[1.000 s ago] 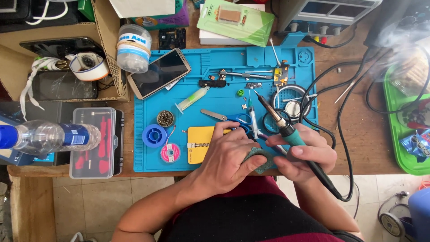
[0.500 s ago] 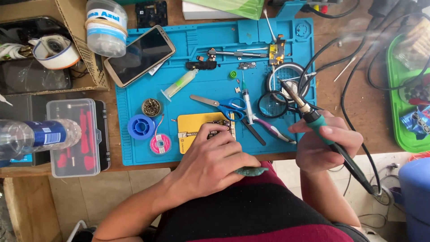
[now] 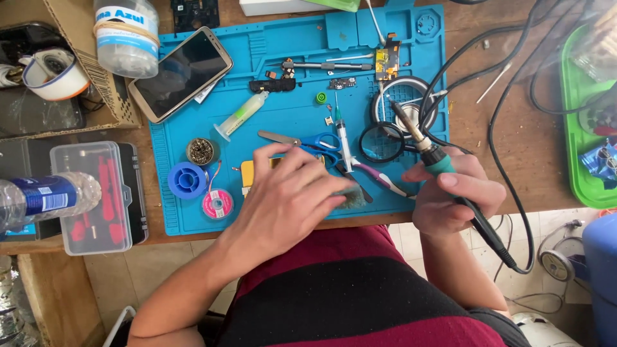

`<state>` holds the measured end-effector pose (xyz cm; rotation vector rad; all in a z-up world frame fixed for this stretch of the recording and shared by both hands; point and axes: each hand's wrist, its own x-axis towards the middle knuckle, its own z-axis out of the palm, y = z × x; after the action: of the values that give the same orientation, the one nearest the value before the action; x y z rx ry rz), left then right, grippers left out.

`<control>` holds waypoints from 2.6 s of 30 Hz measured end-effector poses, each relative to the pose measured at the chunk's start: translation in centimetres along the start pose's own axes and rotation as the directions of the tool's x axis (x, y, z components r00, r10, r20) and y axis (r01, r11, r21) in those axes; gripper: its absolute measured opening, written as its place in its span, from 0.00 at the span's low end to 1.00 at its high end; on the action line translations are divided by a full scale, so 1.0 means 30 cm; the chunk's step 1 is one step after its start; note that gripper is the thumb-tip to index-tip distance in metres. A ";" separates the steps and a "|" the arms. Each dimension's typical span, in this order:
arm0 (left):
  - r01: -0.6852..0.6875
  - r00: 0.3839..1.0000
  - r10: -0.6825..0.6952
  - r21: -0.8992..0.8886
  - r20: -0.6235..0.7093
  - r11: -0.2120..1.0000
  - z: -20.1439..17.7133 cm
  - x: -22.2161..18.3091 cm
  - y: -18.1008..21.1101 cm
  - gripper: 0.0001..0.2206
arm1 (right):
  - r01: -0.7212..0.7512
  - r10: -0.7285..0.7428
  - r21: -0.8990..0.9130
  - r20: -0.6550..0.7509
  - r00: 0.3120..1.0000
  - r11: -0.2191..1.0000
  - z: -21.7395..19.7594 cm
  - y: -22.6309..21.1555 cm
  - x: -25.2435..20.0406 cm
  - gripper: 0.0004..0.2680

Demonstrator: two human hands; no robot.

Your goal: Soldering components onto a circuit board, applying flux with a syringe, and cleaning the board with a brush and sponge.

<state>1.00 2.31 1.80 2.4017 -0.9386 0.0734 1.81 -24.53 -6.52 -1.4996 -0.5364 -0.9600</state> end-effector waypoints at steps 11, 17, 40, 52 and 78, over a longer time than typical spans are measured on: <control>0.363 0.929 -0.368 -0.264 0.030 0.894 -0.143 -0.062 -0.077 0.13 | 0.150 -0.111 -0.070 0.395 0.912 0.986 -0.013 -0.056 0.047 0.08; 0.401 0.907 -0.418 -0.408 0.051 0.820 -0.158 -0.100 -0.087 0.17 | 0.273 -0.058 -0.183 0.724 0.687 0.944 0.021 -0.092 0.117 0.06; 0.352 0.888 -0.457 -0.574 -0.045 0.740 -0.146 -0.132 -0.129 0.15 | 0.425 0.154 -0.381 0.865 0.478 0.821 0.074 -0.059 0.181 0.06; 0.323 0.898 -0.435 -0.569 -0.069 0.756 -0.162 -0.115 -0.127 0.14 | 0.379 0.127 -0.330 0.873 0.471 0.865 0.068 -0.048 0.183 0.05; 0.370 0.900 -0.399 -0.790 0.175 0.489 -0.093 -0.097 -0.067 0.13 | -0.021 0.111 -0.129 0.751 0.650 0.991 0.051 -0.143 0.195 0.14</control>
<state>0.50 6.73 2.49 1.6383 -0.2497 -0.4139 2.01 -23.44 0.82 -1.9980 -1.0320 -0.2420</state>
